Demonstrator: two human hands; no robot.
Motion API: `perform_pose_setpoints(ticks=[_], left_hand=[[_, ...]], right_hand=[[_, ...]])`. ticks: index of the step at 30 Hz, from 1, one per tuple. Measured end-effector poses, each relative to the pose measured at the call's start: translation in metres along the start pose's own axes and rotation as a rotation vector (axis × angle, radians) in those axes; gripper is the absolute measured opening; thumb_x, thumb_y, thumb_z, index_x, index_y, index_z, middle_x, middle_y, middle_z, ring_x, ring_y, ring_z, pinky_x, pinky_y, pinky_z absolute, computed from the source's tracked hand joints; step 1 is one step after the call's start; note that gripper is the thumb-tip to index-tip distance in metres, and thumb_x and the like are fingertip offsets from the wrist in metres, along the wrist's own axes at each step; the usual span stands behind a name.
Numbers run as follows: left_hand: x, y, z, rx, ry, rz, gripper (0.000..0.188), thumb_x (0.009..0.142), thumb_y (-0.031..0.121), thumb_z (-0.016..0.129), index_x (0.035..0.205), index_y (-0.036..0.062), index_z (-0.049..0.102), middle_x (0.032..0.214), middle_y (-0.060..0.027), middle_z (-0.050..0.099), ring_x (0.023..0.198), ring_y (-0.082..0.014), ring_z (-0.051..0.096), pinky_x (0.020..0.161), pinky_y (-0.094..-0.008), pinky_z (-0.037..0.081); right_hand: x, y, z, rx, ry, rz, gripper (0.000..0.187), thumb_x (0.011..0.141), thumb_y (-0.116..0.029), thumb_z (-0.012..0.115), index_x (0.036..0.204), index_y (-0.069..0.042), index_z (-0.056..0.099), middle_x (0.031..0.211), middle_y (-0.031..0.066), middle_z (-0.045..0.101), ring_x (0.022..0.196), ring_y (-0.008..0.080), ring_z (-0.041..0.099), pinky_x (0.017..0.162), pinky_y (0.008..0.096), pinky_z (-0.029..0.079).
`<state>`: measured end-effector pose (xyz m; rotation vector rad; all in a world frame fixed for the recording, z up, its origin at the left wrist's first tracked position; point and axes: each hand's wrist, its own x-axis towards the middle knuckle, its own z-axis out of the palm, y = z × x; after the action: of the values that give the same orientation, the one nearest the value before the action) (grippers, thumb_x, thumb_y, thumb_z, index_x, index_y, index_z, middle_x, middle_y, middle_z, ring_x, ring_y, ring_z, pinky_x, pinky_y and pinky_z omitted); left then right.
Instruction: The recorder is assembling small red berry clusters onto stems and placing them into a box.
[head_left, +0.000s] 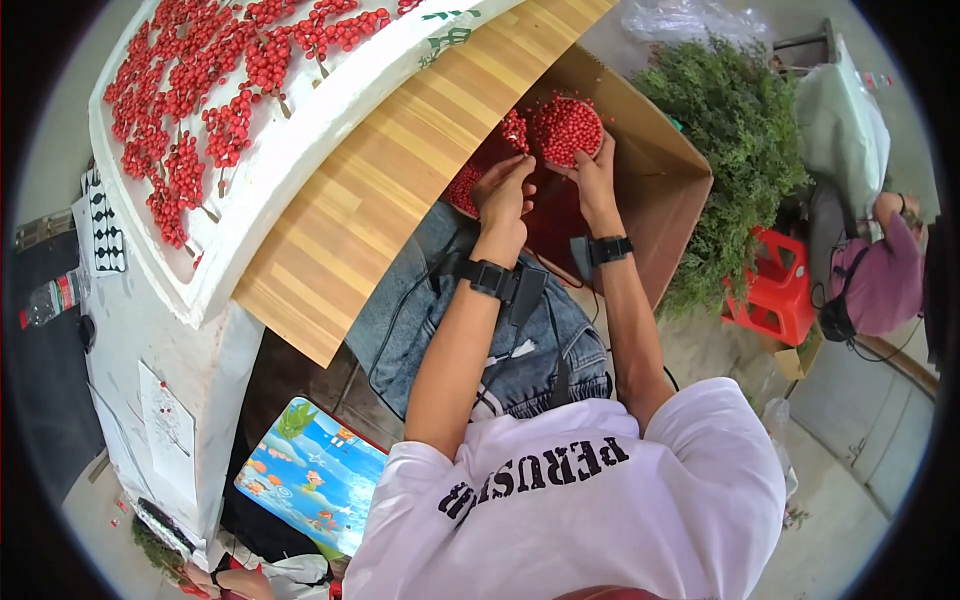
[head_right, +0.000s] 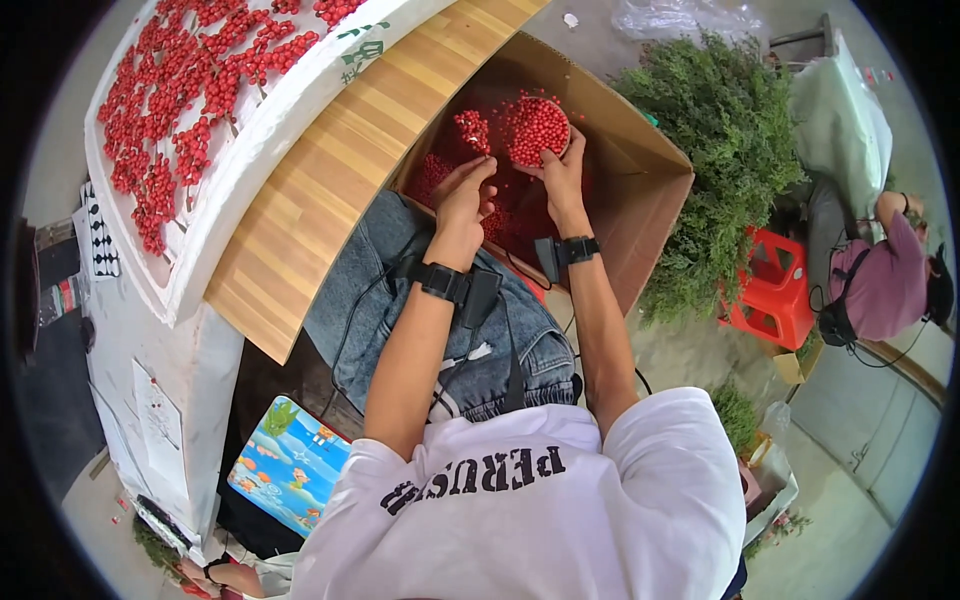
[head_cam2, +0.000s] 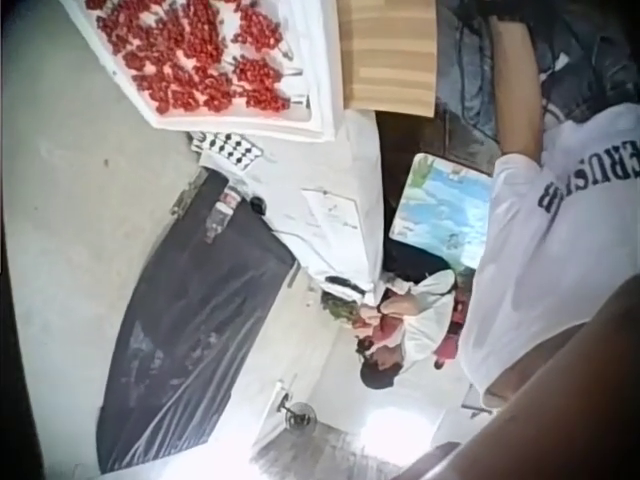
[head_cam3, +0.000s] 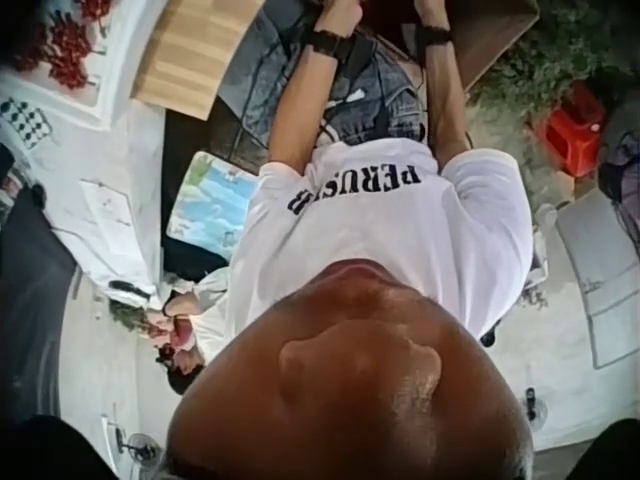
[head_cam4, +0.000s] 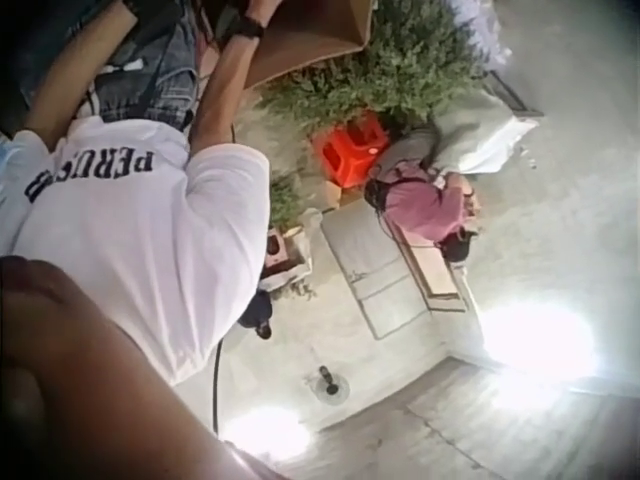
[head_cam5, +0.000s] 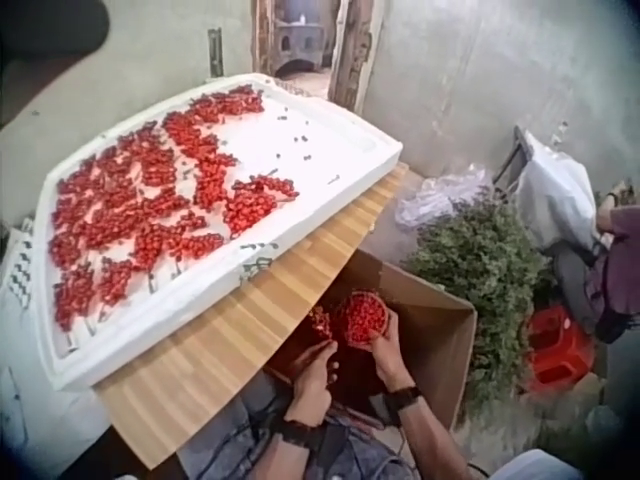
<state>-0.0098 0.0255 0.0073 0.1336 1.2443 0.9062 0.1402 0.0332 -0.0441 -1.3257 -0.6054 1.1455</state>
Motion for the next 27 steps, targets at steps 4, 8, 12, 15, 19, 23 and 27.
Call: perform_pose_setpoints(ticks=[4, 8, 12, 15, 19, 23, 27], left_hand=[[-0.015, 0.0, -0.002, 0.052, -0.003, 0.012, 0.018, 0.081, 0.01, 0.073, 0.099, 0.0088, 0.07, 0.086, -0.0011, 0.07, 0.057, -0.0068, 0.055, 0.043, -0.0191, 0.039], [-0.025, -0.002, -0.002, 0.059, 0.038, -0.004, 0.018, 0.081, 0.01, 0.074, 0.098, 0.0082, 0.071, 0.083, -0.0008, 0.07, 0.054, -0.0068, 0.052, 0.043, -0.0199, 0.038], [-0.027, -0.005, -0.011, 0.079, 0.095, 0.004, 0.017, 0.079, 0.009, 0.074, 0.095, 0.0061, 0.071, 0.075, -0.001, 0.067, 0.054, -0.0076, 0.052, 0.042, -0.0213, 0.036], [-0.026, -0.006, -0.014, 0.078, 0.124, 0.0, 0.016, 0.076, 0.007, 0.075, 0.091, 0.0039, 0.07, 0.069, -0.0009, 0.062, 0.053, -0.0087, 0.052, 0.042, -0.0232, 0.037], [-0.022, -0.006, -0.012, 0.072, 0.174, -0.004, 0.016, 0.074, 0.005, 0.076, 0.087, 0.0031, 0.069, 0.065, -0.0005, 0.058, 0.051, -0.0097, 0.051, 0.042, -0.0243, 0.038], [-0.018, -0.003, -0.009, 0.043, 0.168, 0.024, 0.015, 0.074, 0.003, 0.075, 0.087, 0.0028, 0.068, 0.069, -0.0022, 0.061, 0.049, -0.0106, 0.051, 0.042, -0.0247, 0.039], [-0.016, -0.005, -0.014, 0.014, 0.119, 0.017, 0.014, 0.075, 0.0, 0.073, 0.088, 0.0019, 0.067, 0.076, -0.005, 0.065, 0.051, -0.0123, 0.054, 0.043, -0.0238, 0.039]], right_hand=[[-0.035, -0.039, 0.016, -0.096, 0.077, -0.061, 0.053, 0.087, 0.004, 0.053, 0.132, -0.004, 0.028, 0.122, 0.015, 0.052, 0.104, 0.0248, 0.06, 0.082, 0.0421, 0.059], [-0.038, -0.037, 0.016, -0.256, 0.09, -0.335, 0.053, 0.082, 0.008, 0.056, 0.128, -0.001, 0.03, 0.119, 0.0153, 0.054, 0.103, 0.022, 0.06, 0.08, 0.036, 0.058], [-0.05, -0.047, 0.036, -0.375, 0.08, -0.479, 0.052, 0.08, 0.007, 0.061, 0.124, 0.0, 0.034, 0.112, 0.0126, 0.056, 0.099, 0.0176, 0.06, 0.079, 0.0285, 0.055], [-0.06, -0.056, 0.045, -0.453, 0.098, -0.441, 0.051, 0.078, 0.006, 0.064, 0.121, 0.0, 0.036, 0.108, 0.0109, 0.057, 0.096, 0.0155, 0.059, 0.078, 0.0257, 0.052], [-0.061, -0.061, 0.053, -0.507, 0.128, -0.437, 0.05, 0.077, 0.005, 0.067, 0.118, 0.0, 0.039, 0.103, 0.0096, 0.056, 0.092, 0.014, 0.059, 0.078, 0.025, 0.052], [-0.057, -0.057, 0.056, -0.493, 0.152, -0.474, 0.052, 0.073, 0.001, 0.071, 0.116, 0.0, 0.042, 0.106, 0.0118, 0.055, 0.089, 0.0167, 0.059, 0.076, 0.0289, 0.051], [-0.062, -0.062, 0.062, -0.536, 0.175, -0.492, 0.054, 0.07, -0.002, 0.073, 0.115, 0.0, 0.043, 0.109, 0.0132, 0.052, 0.086, 0.0183, 0.059, 0.073, 0.0305, 0.051]])
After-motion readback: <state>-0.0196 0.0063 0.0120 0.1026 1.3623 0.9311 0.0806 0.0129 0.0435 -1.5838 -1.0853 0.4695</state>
